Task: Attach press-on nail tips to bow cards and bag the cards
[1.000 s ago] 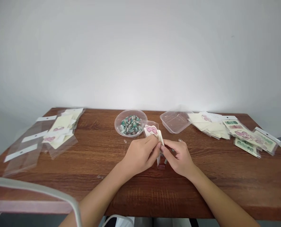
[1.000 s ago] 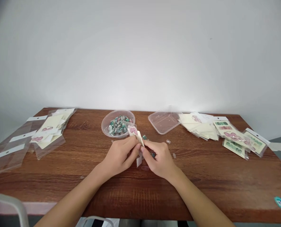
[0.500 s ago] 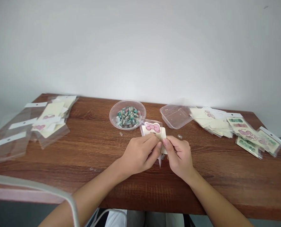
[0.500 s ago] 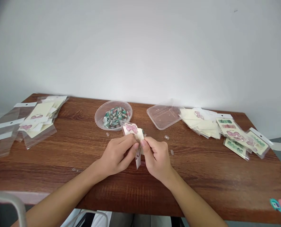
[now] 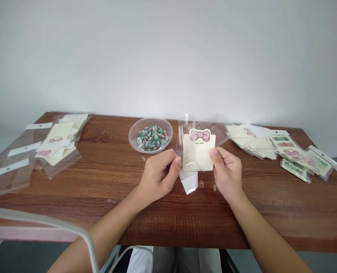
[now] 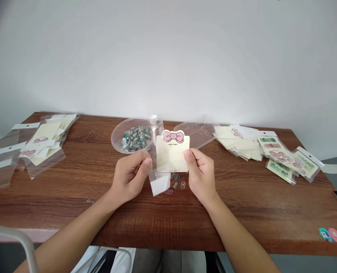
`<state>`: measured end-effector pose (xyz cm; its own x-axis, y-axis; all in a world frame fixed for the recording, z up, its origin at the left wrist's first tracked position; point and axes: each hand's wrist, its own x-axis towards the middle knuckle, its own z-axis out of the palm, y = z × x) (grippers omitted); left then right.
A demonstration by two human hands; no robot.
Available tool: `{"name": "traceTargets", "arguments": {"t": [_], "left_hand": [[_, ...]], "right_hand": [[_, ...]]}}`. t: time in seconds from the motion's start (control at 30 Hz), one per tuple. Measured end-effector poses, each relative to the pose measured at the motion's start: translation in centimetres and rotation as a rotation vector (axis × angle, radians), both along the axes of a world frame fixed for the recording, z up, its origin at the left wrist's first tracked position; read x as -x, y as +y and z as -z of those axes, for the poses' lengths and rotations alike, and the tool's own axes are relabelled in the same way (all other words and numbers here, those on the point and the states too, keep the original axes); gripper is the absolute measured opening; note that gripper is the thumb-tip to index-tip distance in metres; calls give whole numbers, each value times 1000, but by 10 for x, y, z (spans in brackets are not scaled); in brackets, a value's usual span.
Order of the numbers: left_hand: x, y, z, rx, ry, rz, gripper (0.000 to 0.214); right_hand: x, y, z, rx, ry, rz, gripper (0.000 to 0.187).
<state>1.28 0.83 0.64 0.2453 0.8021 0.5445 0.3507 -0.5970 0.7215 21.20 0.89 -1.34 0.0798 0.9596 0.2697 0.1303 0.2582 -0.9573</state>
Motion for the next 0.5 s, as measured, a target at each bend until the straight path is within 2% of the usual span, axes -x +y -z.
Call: {"name": "traceTargets", "arguments": {"t": [0.13,0.37,0.43,0.5], "left_hand": [[4,3,-5,62,-45,44,39],[3,6,-9,45,-85,65,41],[14,8,-12,24,-218,-2,40],[34,12,-17,-34,-482,-176,39]], "right_hand": [[-5,5,4,74,116,-65,47],[-5,3,3,73,144,-36,43],[-15,10,0,37,227,49,37],[-29,21,-3,-55,369,213,30]]}}
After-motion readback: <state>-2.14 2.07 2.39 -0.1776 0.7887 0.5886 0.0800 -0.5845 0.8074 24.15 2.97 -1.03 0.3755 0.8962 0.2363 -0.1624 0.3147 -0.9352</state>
